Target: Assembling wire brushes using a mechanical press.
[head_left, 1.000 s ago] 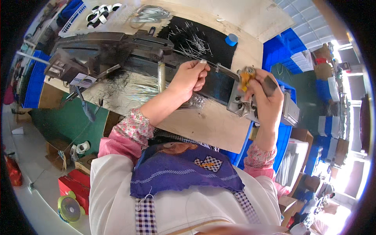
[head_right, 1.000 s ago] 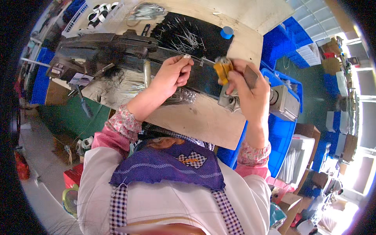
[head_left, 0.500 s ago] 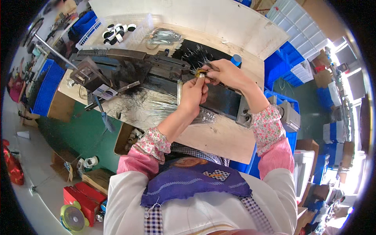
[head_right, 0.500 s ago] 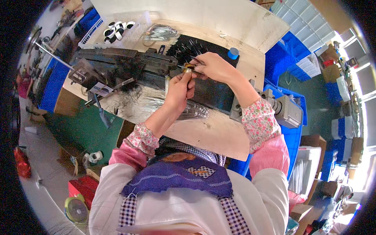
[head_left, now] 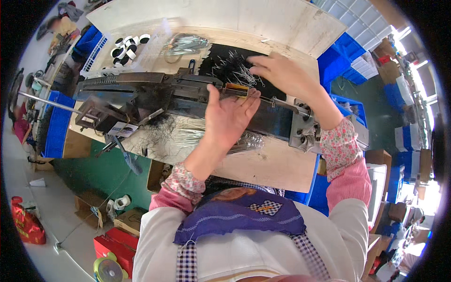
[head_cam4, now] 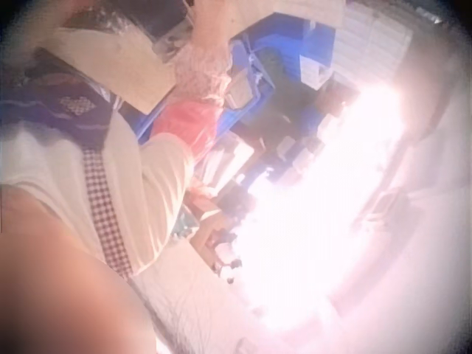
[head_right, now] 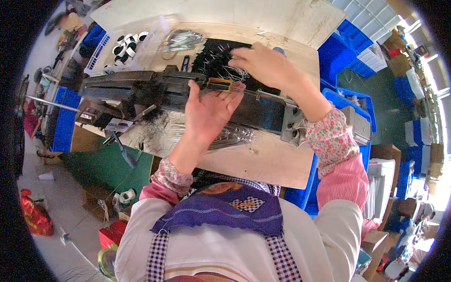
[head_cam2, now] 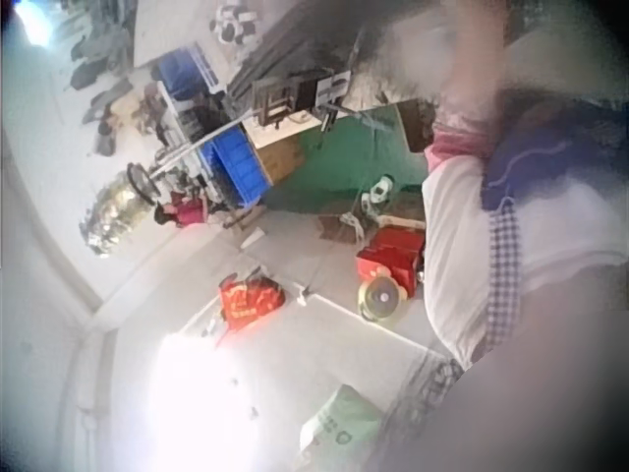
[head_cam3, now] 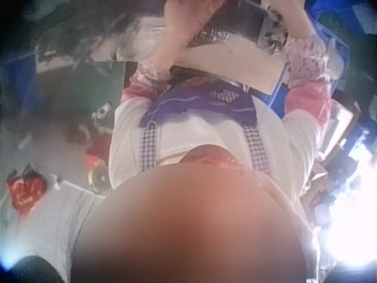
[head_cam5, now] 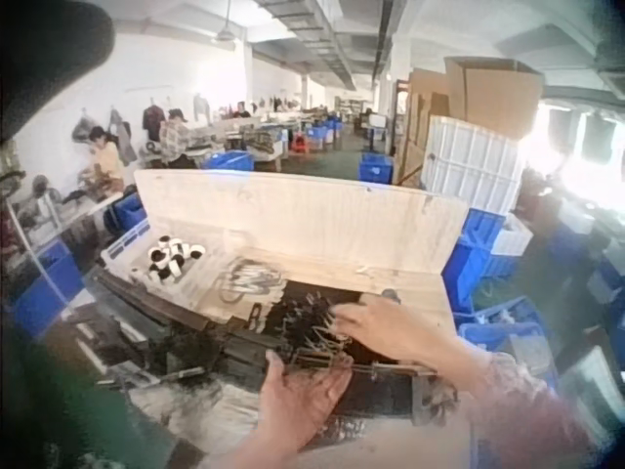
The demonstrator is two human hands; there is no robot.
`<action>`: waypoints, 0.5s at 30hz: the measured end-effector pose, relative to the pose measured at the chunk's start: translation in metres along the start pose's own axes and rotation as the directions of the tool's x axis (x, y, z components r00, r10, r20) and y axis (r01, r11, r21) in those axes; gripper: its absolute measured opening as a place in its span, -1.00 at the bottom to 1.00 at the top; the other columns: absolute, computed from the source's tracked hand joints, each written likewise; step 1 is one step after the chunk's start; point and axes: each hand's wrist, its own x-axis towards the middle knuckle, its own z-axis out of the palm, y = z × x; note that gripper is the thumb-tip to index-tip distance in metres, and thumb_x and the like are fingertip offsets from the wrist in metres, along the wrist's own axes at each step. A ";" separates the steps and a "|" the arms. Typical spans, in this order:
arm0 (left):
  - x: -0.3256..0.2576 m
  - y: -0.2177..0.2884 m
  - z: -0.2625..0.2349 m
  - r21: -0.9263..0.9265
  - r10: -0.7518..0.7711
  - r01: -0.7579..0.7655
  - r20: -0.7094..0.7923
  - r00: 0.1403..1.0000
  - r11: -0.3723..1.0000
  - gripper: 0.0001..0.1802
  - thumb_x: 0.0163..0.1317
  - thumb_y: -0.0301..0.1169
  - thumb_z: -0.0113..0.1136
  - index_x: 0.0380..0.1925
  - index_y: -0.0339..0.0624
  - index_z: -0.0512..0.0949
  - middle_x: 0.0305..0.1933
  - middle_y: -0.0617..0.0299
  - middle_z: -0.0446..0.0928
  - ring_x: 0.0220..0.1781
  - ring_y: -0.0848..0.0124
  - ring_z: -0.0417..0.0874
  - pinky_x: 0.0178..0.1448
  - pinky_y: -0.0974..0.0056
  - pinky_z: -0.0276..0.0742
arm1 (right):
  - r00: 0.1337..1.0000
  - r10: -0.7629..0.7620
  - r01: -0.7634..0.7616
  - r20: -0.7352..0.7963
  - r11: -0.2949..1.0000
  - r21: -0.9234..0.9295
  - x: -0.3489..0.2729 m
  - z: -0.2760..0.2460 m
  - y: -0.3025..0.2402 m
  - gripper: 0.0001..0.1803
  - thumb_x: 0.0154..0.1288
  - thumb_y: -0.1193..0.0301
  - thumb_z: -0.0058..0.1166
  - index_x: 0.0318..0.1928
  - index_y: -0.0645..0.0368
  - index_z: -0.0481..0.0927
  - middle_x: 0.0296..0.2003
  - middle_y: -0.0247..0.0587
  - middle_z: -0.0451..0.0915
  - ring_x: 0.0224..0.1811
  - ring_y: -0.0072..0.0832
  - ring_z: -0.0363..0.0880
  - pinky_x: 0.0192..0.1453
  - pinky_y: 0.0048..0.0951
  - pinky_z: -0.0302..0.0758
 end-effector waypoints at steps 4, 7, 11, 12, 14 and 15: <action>-0.002 0.005 -0.006 -0.021 -0.012 0.012 0.030 0.999 1.000 -0.01 0.29 0.31 -0.29 0.22 -0.57 0.09 0.24 -0.10 0.26 0.36 0.11 0.24 0.43 0.10 0.20 | 0.972 -0.002 -0.021 -0.236 0.995 -0.096 -0.019 0.012 -0.022 -0.60 0.17 0.48 0.05 0.08 0.12 0.52 -0.23 -0.03 0.45 -0.12 -0.09 0.47 0.01 -0.24 0.45; -0.004 0.002 -0.006 0.001 0.017 -0.017 0.066 0.998 1.000 -0.07 0.32 0.30 -0.32 0.23 -0.47 0.15 0.26 -0.05 0.27 0.36 0.15 0.25 0.46 0.12 0.16 | 0.942 -0.144 0.145 -0.303 0.989 -0.020 -0.025 0.043 -0.057 -0.56 0.00 0.58 0.09 -0.02 0.08 0.58 -0.30 -0.12 0.46 -0.18 -0.22 0.51 -0.01 -0.26 0.45; -0.010 0.003 -0.010 0.022 0.086 -0.088 0.057 0.995 0.996 -0.17 0.35 0.22 -0.29 0.16 -0.45 0.24 0.23 -0.04 0.34 0.35 0.13 0.29 0.49 0.12 0.11 | 0.916 0.072 0.031 -0.396 0.968 0.249 -0.010 0.025 -0.024 -0.83 0.03 0.50 0.24 -0.30 0.20 0.69 -0.45 -0.14 0.57 -0.39 -0.19 0.57 -0.30 -0.36 0.50; -0.012 0.002 -0.007 0.041 0.099 -0.100 0.018 0.995 0.994 -0.18 0.36 0.22 -0.29 0.15 -0.44 0.25 0.21 -0.04 0.35 0.34 0.14 0.29 0.49 0.12 0.10 | 0.937 0.087 0.007 -0.338 0.964 0.267 -0.011 0.025 -0.024 -0.84 0.04 0.49 0.22 -0.29 0.17 0.69 -0.45 -0.16 0.56 -0.38 -0.20 0.57 -0.27 -0.35 0.48; -0.012 0.000 -0.006 0.051 0.116 -0.114 -0.024 0.993 0.992 -0.19 0.36 0.21 -0.28 0.13 -0.44 0.26 0.19 -0.03 0.35 0.33 0.15 0.30 0.49 0.12 0.10 | 0.958 0.097 -0.019 -0.270 0.960 0.279 -0.011 0.029 -0.024 -0.83 0.05 0.48 0.21 -0.28 0.15 0.69 -0.45 -0.18 0.56 -0.36 -0.22 0.56 -0.23 -0.34 0.46; -0.013 0.000 -0.007 0.080 0.121 -0.121 0.004 0.993 0.989 -0.19 0.37 0.21 -0.28 0.18 -0.41 0.21 0.25 0.00 0.31 0.37 0.20 0.26 0.49 0.14 0.09 | 0.954 0.063 0.006 -0.295 0.974 0.228 -0.009 0.033 -0.026 -0.85 0.06 0.47 0.20 -0.29 0.13 0.69 -0.45 -0.20 0.55 -0.35 -0.24 0.56 -0.20 -0.33 0.43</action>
